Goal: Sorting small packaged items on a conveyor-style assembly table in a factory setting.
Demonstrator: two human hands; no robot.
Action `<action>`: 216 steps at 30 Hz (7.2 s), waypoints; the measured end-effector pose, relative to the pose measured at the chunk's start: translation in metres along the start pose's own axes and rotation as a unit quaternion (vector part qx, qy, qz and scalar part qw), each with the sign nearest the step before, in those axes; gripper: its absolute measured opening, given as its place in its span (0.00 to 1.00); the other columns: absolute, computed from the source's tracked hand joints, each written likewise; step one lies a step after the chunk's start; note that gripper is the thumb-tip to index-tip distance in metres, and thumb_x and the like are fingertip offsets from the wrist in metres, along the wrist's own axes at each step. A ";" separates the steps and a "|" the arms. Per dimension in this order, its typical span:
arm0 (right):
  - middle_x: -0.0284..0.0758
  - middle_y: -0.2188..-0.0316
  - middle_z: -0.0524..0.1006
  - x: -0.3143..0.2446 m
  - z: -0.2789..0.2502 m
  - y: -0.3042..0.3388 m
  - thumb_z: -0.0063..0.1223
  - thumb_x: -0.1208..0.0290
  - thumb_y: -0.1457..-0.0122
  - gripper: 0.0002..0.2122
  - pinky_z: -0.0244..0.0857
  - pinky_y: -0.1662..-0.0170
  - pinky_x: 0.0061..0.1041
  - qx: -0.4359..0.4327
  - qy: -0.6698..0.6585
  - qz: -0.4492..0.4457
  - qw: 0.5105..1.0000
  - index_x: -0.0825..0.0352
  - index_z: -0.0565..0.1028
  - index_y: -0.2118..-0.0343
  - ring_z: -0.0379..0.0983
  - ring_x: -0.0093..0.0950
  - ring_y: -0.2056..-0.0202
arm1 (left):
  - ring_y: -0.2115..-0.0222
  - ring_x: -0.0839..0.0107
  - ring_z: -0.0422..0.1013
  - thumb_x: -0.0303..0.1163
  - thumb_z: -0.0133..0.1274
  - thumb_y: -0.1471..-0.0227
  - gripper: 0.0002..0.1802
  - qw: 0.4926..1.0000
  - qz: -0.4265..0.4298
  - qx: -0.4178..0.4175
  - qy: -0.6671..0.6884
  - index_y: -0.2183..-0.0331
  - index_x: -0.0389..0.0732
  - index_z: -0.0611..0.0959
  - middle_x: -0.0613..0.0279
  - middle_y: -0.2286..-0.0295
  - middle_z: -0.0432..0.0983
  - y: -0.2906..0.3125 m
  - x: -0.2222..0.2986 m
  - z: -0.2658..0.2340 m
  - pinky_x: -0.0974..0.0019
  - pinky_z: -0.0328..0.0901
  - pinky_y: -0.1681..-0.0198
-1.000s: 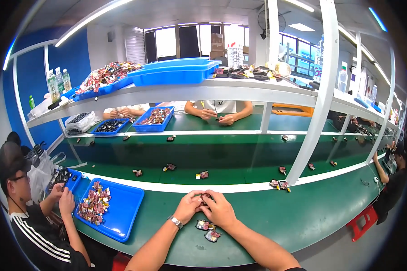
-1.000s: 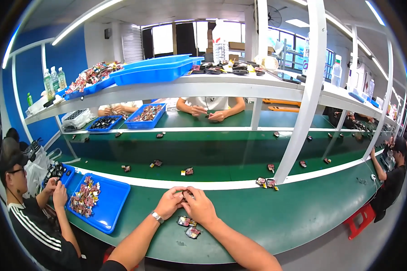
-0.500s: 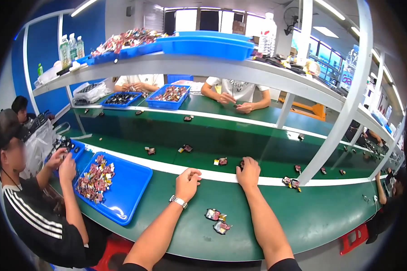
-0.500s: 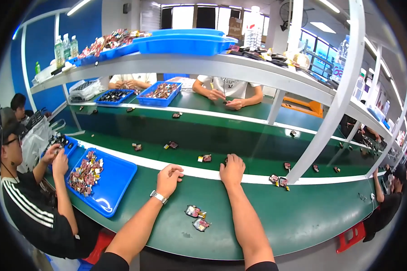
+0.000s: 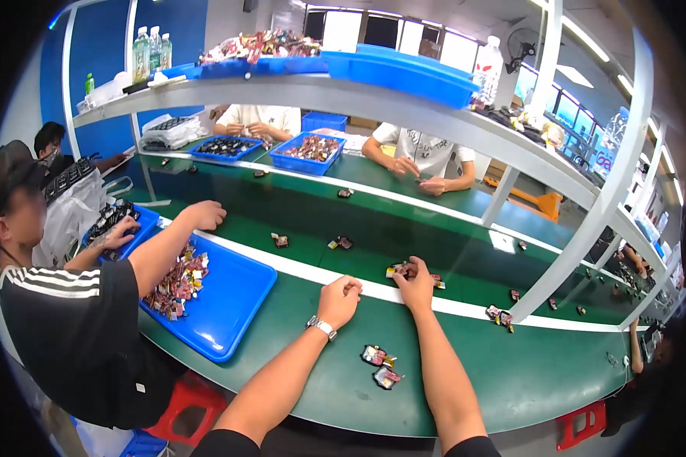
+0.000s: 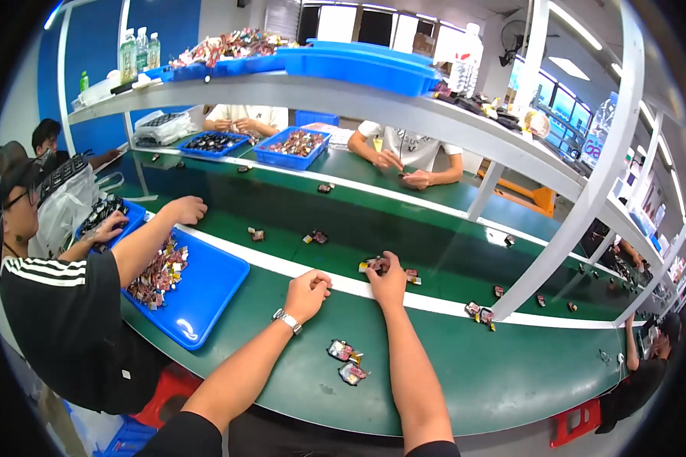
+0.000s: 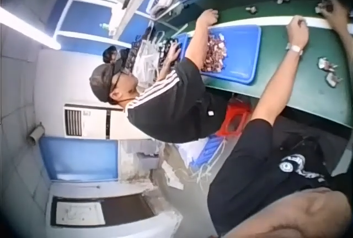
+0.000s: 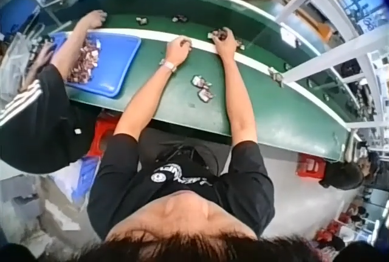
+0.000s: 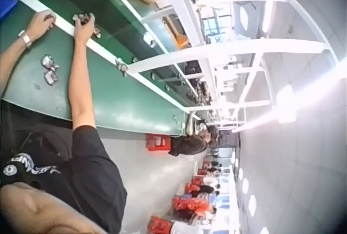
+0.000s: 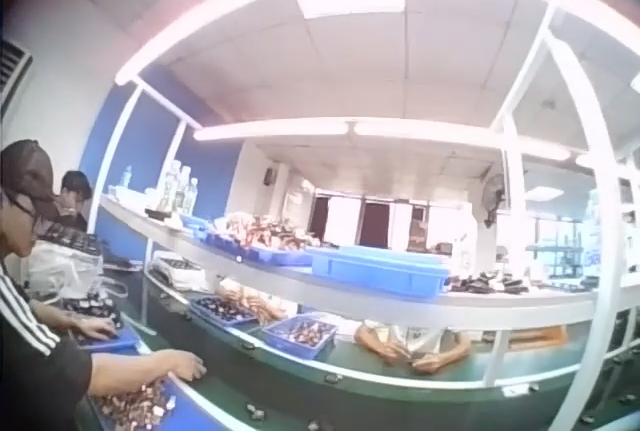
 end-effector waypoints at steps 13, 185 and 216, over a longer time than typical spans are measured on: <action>0.37 0.47 0.73 -0.079 -0.038 0.103 0.62 0.77 0.51 0.33 0.56 0.39 0.34 -0.223 -0.169 -0.215 0.936 0.63 0.62 0.40 0.65 0.38 0.43 | 0.71 0.73 0.73 0.43 0.39 0.35 0.22 0.902 -0.149 -0.359 0.185 0.60 0.33 0.77 0.58 0.69 0.77 0.037 -0.002 0.049 0.72 0.69 0.69; 0.40 0.60 0.77 0.043 -0.017 -0.051 0.64 0.63 0.53 0.22 0.62 0.51 0.41 -0.010 0.179 -0.087 0.980 0.64 0.75 0.54 0.72 0.40 0.54 | 0.63 0.65 0.76 0.20 0.44 0.44 0.12 0.971 -0.041 -0.134 0.195 0.56 0.30 0.73 0.49 0.61 0.77 0.010 -0.006 0.038 0.67 0.72 0.61; 0.41 0.52 0.72 -0.100 -0.064 0.116 0.50 0.80 0.48 0.18 0.61 0.45 0.36 -0.118 -0.151 -0.353 0.916 0.67 0.71 0.51 0.66 0.42 0.49 | 0.68 0.70 0.73 0.25 0.45 0.43 0.18 0.927 -0.143 -0.280 0.204 0.51 0.34 0.74 0.58 0.65 0.76 0.031 -0.007 0.033 0.69 0.70 0.68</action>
Point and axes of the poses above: each hand's wrist, its own y-axis away from the middle knuckle, its own z-axis out of the palm, x = y × z, the point moved 9 cm from there along -y, towards the middle knuckle
